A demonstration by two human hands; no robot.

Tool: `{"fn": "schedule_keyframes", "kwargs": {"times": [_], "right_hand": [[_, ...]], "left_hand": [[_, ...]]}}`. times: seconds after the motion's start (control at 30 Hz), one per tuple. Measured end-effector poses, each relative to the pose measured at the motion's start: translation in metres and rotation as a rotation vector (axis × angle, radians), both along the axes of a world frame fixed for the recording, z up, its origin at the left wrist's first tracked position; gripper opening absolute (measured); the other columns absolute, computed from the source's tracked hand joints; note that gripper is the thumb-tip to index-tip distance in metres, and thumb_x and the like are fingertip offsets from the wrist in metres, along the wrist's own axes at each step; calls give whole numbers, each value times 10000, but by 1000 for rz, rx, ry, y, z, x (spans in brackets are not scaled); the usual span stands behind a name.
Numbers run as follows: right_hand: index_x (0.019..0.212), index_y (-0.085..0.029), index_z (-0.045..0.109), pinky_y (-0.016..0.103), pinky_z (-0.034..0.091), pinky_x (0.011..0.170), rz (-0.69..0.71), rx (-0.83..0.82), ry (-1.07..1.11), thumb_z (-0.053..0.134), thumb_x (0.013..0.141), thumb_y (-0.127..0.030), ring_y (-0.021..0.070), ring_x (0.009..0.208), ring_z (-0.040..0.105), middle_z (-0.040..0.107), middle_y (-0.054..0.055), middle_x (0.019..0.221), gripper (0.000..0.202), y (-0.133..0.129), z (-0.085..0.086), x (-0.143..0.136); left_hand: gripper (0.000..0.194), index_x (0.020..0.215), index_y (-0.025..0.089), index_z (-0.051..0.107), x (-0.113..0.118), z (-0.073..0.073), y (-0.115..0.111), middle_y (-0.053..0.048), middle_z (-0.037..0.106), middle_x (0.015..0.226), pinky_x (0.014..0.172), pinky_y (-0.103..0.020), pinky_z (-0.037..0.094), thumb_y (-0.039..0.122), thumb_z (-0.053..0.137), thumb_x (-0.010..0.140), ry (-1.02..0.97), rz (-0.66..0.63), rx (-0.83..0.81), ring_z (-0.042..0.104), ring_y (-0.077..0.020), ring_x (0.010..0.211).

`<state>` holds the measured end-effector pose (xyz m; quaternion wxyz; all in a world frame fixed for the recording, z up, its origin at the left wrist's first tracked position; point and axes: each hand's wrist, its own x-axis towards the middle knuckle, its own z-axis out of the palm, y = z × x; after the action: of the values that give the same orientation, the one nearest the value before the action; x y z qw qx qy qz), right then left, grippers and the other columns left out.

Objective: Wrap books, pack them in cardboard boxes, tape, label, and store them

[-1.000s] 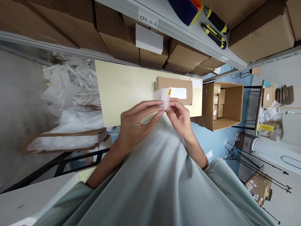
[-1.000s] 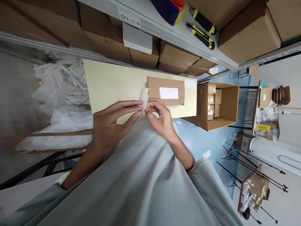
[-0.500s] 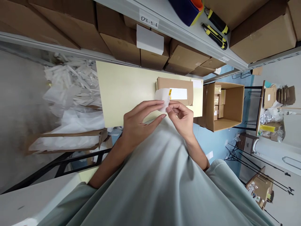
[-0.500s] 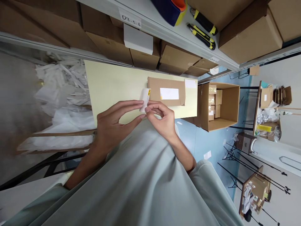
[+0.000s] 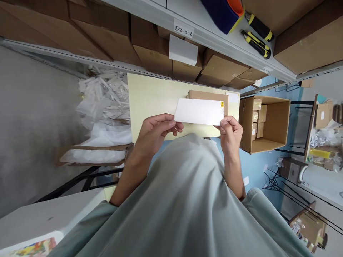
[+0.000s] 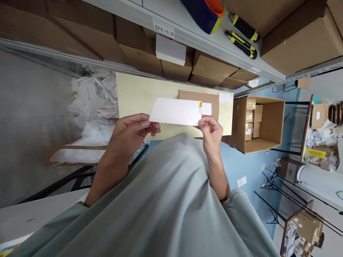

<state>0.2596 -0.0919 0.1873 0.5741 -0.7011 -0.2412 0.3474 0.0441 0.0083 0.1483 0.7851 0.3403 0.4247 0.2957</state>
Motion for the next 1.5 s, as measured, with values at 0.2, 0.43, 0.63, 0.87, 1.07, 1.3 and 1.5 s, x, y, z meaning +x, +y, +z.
{"fn": "schedule_keyframes", "kwargs": {"times": [0.2, 0.43, 0.63, 0.87, 1.07, 1.3, 1.5], "right_hand": [[777, -248, 651, 300, 626, 775, -9, -30, -19, 774, 840, -416, 129, 741, 588, 621, -30, 791, 218, -2, 1, 5], [786, -246, 635, 297, 637, 772, 23, -44, -50, 751, 862, -439, 128, 755, 617, 639, -24, 822, 237, -2, -3, 9], [783, -244, 656, 308, 658, 770, 17, -9, -27, 783, 865, -425, 124, 734, 628, 660, -25, 817, 235, -4, -3, 9], [878, -228, 727, 343, 650, 764, 126, -174, -154, 813, 910, -505, 152, 711, 686, 700, -16, 808, 291, 3, -25, 11], [1002, -265, 819, 321, 576, 694, 321, -103, -504, 736, 1019, -446, 141, 718, 633, 762, 41, 1023, 199, 7, -11, -24], [937, -278, 801, 308, 526, 640, 389, -67, -489, 768, 988, -358, 126, 654, 569, 714, 10, 924, 100, 10, 5, -50], [842, -248, 738, 263, 478, 592, 365, -133, -449, 684, 928, -269, 115, 660, 579, 696, -5, 877, 104, 9, -11, -42]], "left_hand": [[154, 724, 233, 742, 1, 4, 3, -43, 722, 668, 554, -321, 491, 356, 836, 726, 19, 21, 25, 671, -210, 650], [200, 735, 233, 719, 0, 0, 3, -49, 723, 680, 504, -319, 467, 403, 808, 792, 9, -4, 87, 664, -207, 624], [207, 773, 241, 734, -3, -6, 2, -57, 731, 707, 540, -370, 530, 414, 772, 881, 36, -66, 171, 678, -225, 648], [186, 796, 247, 725, -3, -10, -1, -39, 719, 708, 557, -361, 530, 397, 760, 901, 72, -69, 211, 620, -190, 592], [207, 826, 235, 703, 5, -1, -7, -29, 737, 762, 587, -299, 541, 417, 787, 879, 167, -76, 331, 680, -179, 697], [151, 829, 225, 734, 10, 3, -14, -25, 765, 820, 665, -281, 566, 363, 723, 890, 230, -135, 485, 710, -167, 757], [108, 809, 231, 723, 10, -16, -17, -14, 765, 822, 667, -273, 551, 318, 667, 841, 325, -172, 547, 679, -165, 756]]}}
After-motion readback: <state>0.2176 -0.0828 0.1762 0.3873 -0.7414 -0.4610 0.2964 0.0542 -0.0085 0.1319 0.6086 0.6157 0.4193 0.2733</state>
